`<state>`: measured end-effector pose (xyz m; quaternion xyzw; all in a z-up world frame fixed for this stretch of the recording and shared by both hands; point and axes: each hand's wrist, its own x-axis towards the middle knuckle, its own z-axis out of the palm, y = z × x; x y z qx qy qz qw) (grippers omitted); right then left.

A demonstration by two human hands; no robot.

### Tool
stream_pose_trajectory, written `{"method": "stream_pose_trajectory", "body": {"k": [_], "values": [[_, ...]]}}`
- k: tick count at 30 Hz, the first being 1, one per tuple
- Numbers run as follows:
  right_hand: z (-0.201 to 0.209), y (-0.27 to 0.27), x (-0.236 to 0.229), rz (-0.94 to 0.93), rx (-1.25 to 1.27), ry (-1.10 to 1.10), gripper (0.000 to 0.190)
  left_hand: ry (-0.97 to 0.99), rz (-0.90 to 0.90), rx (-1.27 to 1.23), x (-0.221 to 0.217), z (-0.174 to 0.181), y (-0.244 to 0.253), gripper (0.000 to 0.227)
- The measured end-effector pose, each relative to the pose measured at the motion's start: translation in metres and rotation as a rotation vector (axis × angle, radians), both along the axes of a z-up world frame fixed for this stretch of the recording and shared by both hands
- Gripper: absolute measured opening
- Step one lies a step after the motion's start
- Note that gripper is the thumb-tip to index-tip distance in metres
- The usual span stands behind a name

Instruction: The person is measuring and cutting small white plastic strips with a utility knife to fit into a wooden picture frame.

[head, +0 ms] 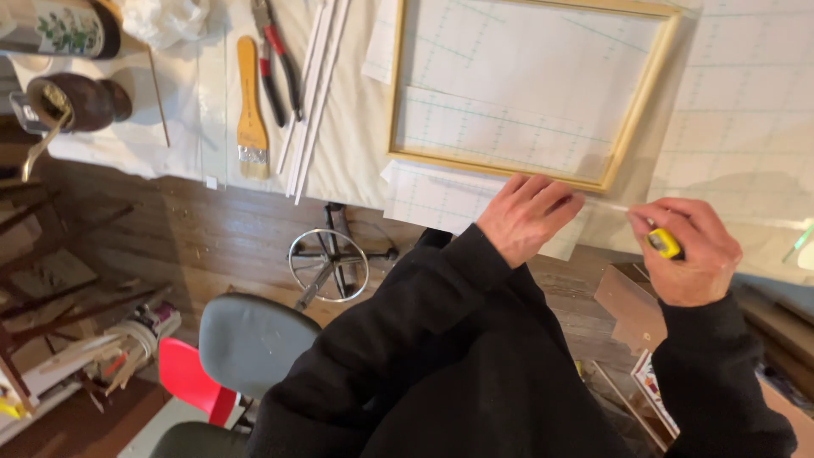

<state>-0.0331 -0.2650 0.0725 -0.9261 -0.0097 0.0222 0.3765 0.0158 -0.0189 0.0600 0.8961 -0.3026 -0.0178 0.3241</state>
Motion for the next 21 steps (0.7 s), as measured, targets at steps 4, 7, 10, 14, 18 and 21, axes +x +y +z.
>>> {"method": "stream_pose_trajectory", "body": {"k": [4,7,10,14,18,21], "values": [[-0.015,0.004,0.019,0.023,-0.004,-0.01,0.014,-0.055,0.041,0.014,0.016,-0.017,0.004,0.029],[-0.021,0.01,0.028,0.06,0.003,-0.001,0.016,-0.045,0.055,0.056,0.019,-0.029,0.009,0.028],[-0.025,0.016,0.034,0.07,0.03,0.012,0.014,-0.045,0.06,0.088,0.019,-0.034,0.015,0.027],[-0.025,0.017,0.035,0.072,0.036,0.052,0.015,-0.034,0.058,0.078,0.018,-0.034,0.016,0.027],[-0.022,0.019,0.038,0.091,0.067,0.085,0.019,-0.028,0.044,0.095,0.018,-0.036,0.017,0.027],[-0.024,0.019,0.039,0.106,0.064,0.088,0.017,-0.018,0.026,0.075,0.019,-0.034,0.02,0.027]]}}
